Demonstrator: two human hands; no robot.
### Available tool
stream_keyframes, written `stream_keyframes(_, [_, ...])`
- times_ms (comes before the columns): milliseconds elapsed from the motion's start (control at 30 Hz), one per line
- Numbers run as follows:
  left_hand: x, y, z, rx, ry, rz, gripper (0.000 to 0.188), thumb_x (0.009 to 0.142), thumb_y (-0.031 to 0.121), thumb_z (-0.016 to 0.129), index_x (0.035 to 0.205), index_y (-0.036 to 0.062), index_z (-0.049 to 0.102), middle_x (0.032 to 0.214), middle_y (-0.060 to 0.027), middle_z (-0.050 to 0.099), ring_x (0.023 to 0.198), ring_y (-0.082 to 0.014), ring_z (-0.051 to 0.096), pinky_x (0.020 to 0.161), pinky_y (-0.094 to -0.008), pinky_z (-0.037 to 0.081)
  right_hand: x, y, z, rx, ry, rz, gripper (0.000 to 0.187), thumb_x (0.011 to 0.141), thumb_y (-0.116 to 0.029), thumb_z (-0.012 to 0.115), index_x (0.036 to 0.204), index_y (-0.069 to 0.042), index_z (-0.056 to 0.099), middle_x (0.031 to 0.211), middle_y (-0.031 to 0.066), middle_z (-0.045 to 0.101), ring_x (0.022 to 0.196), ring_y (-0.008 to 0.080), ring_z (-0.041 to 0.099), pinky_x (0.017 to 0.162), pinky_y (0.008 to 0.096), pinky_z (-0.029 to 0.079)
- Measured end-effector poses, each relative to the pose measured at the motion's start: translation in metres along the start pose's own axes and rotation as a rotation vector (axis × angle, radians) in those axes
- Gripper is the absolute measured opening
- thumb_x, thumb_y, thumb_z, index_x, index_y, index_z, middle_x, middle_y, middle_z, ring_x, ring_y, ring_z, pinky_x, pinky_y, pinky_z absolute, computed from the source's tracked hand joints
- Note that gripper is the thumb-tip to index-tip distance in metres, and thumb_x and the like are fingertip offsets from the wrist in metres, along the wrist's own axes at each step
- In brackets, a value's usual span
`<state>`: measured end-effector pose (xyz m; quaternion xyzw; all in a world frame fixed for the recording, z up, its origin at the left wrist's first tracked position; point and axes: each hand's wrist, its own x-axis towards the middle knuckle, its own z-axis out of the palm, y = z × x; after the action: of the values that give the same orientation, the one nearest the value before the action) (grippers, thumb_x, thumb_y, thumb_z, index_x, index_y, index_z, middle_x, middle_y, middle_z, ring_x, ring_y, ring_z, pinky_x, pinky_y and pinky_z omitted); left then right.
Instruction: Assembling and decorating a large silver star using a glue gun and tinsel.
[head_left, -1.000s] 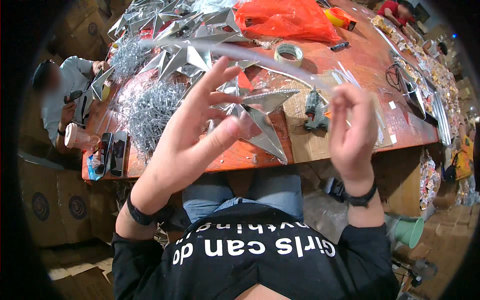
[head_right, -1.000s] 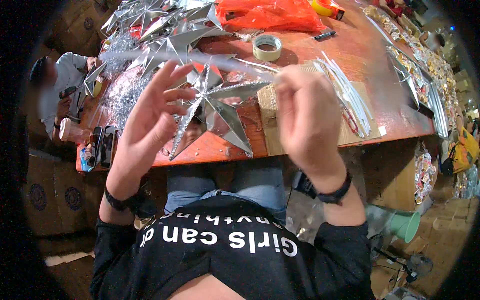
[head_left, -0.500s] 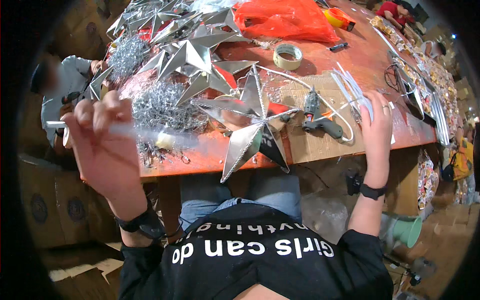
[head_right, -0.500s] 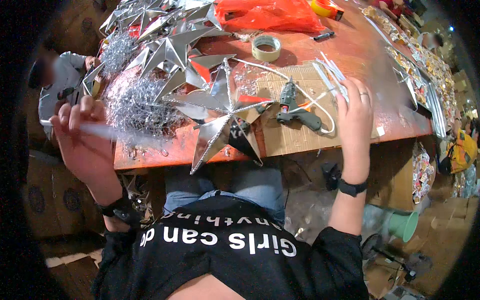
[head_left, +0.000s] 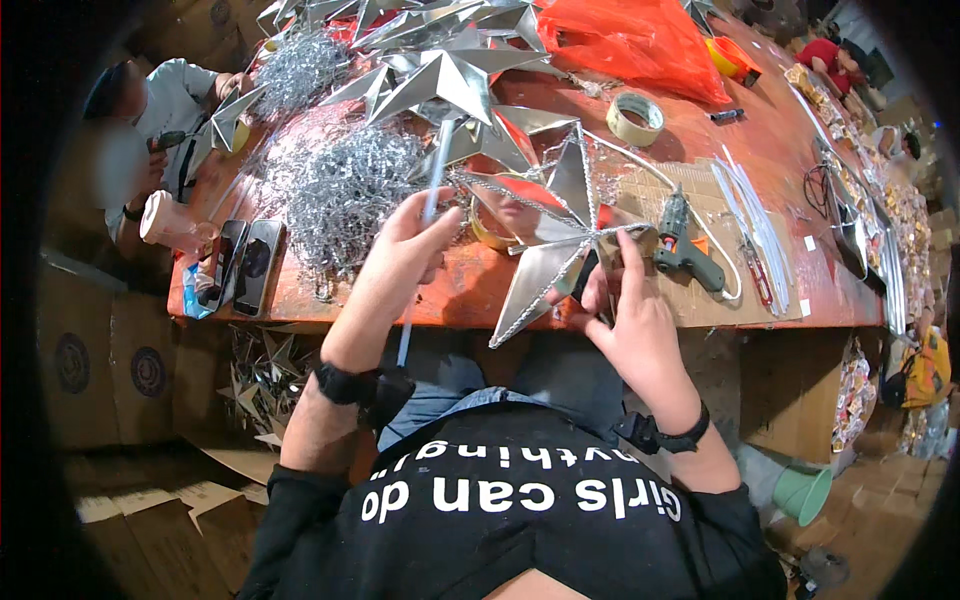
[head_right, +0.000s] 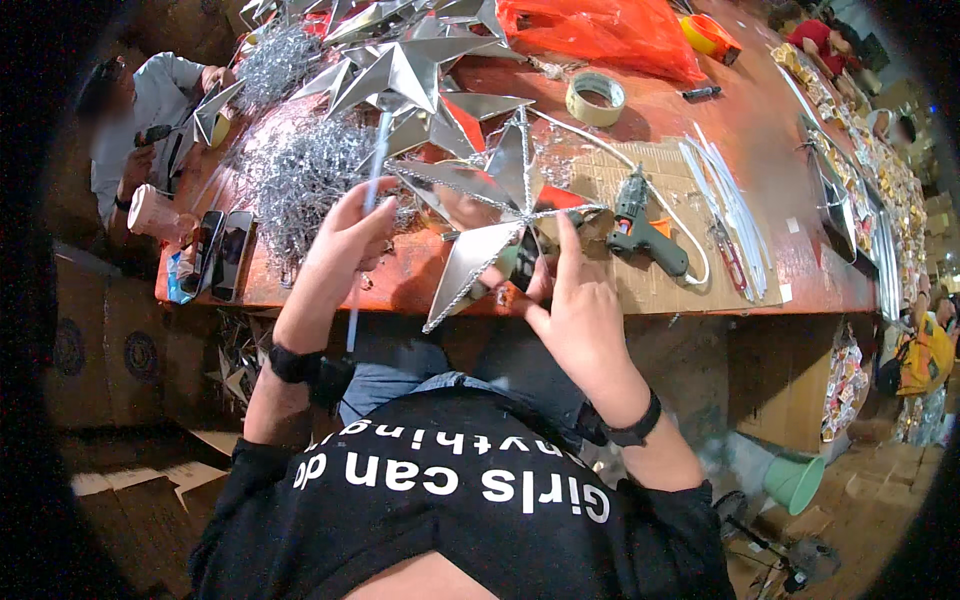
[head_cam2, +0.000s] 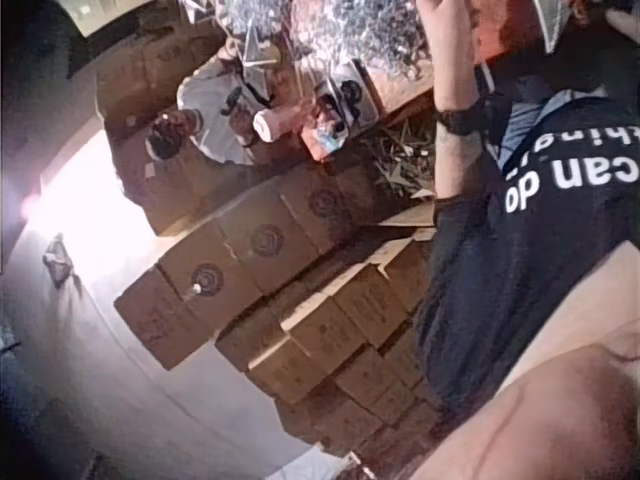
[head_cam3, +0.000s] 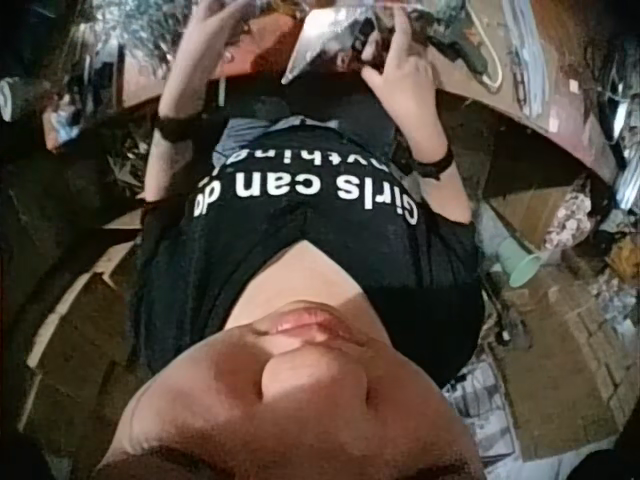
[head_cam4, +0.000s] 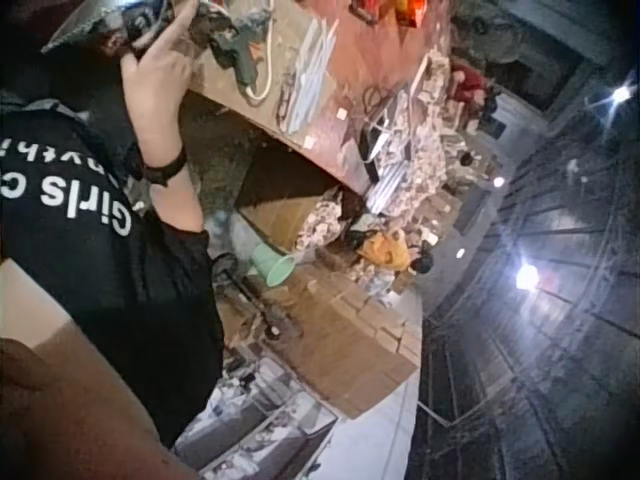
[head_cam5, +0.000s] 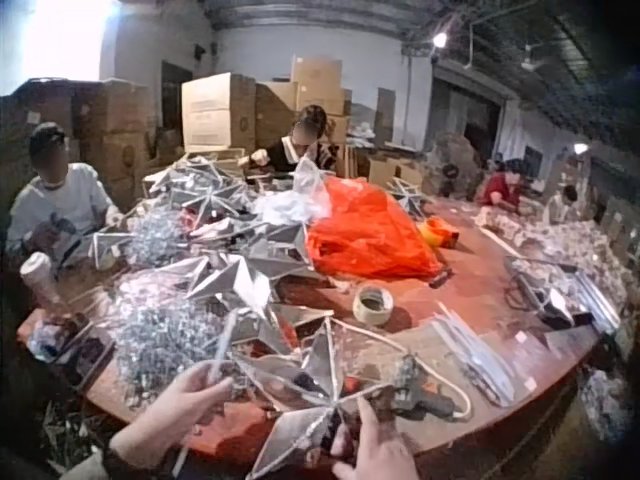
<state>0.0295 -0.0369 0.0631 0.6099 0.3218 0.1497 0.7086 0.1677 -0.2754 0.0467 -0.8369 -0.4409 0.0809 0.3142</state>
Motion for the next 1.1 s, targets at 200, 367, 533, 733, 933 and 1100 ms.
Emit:
stream_keyframes(200, [0.026,-0.007,0.011,0.184,-0.101,-0.018,0.044,0.096,0.025,0.064,0.134,0.008,0.048,0.075,0.0021,0.055,0.054,-0.0017,0.041,0.045,-0.0178,0.027,0.007,-0.005,-0.014,0.388,-0.076,0.245,0.088,0.078,0.0,0.073,0.148,-0.005,0.021,0.09,0.0063,0.059,0.074,0.0121,0.059,0.07,0.0279,0.049])
stream_keyframes(367, [0.026,-0.018,0.009,0.255,-0.114,0.014,0.042,0.094,0.018,0.064,0.131,0.0055,0.048,0.076,0.0003,0.059,0.06,-0.0045,0.05,0.047,-0.0195,0.034,0.009,0.001,-0.035,0.696,-0.041,0.337,0.083,0.078,-0.005,0.079,0.142,-0.007,0.026,0.108,0.0094,0.052,0.076,0.0058,0.046,0.067,0.0211,0.042])
stream_keyframes(533, [0.021,-0.026,0.009,0.107,-0.187,-0.017,0.043,0.093,0.016,0.064,0.132,0.0053,0.048,0.078,-0.0007,0.06,0.06,-0.0049,0.051,0.047,-0.0203,0.035,0.013,-0.006,-0.043,0.788,-0.067,0.381,0.078,0.076,-0.005,0.08,0.135,-0.009,0.029,0.11,0.0105,0.051,0.084,0.0078,0.049,0.067,0.0193,0.042])
stream_keyframes(733, [0.007,-0.021,-0.014,-0.231,-0.253,-0.192,0.019,0.095,0.011,0.052,0.114,0.0067,0.055,0.077,0.0002,0.056,0.05,-0.0025,0.036,0.044,-0.019,0.025,0.012,-0.017,-0.032,0.663,0.01,0.205,0.07,0.077,-0.002,0.08,0.125,-0.01,0.031,0.107,0.0072,0.051,0.095,0.0098,0.051,0.07,0.0197,0.042])
stream_keyframes(933, [-0.015,-0.011,-0.025,-0.458,-0.135,-0.187,0.007,0.091,0.009,0.052,0.098,0.0067,0.055,0.073,0.0016,0.053,0.046,-0.0012,0.031,0.042,-0.0191,0.021,0.013,-0.031,-0.021,0.579,0.046,0.056,0.067,0.078,0.004,0.078,0.124,-0.009,0.031,0.109,0.0088,0.052,0.096,0.0111,0.052,0.077,0.0233,0.049])
stream_keyframes(1100, [-0.022,0.004,-0.032,-0.493,-0.124,-0.176,0.014,0.094,0.009,0.049,0.107,0.0065,0.054,0.074,-0.0014,0.052,0.046,-0.0021,0.029,0.042,-0.0178,0.022,0.023,-0.043,-0.019,0.659,0.041,0.016,0.063,0.079,0.011,0.073,0.122,-0.008,0.031,0.11,0.0101,0.049,0.095,0.0099,0.054,0.079,0.0253,0.056])
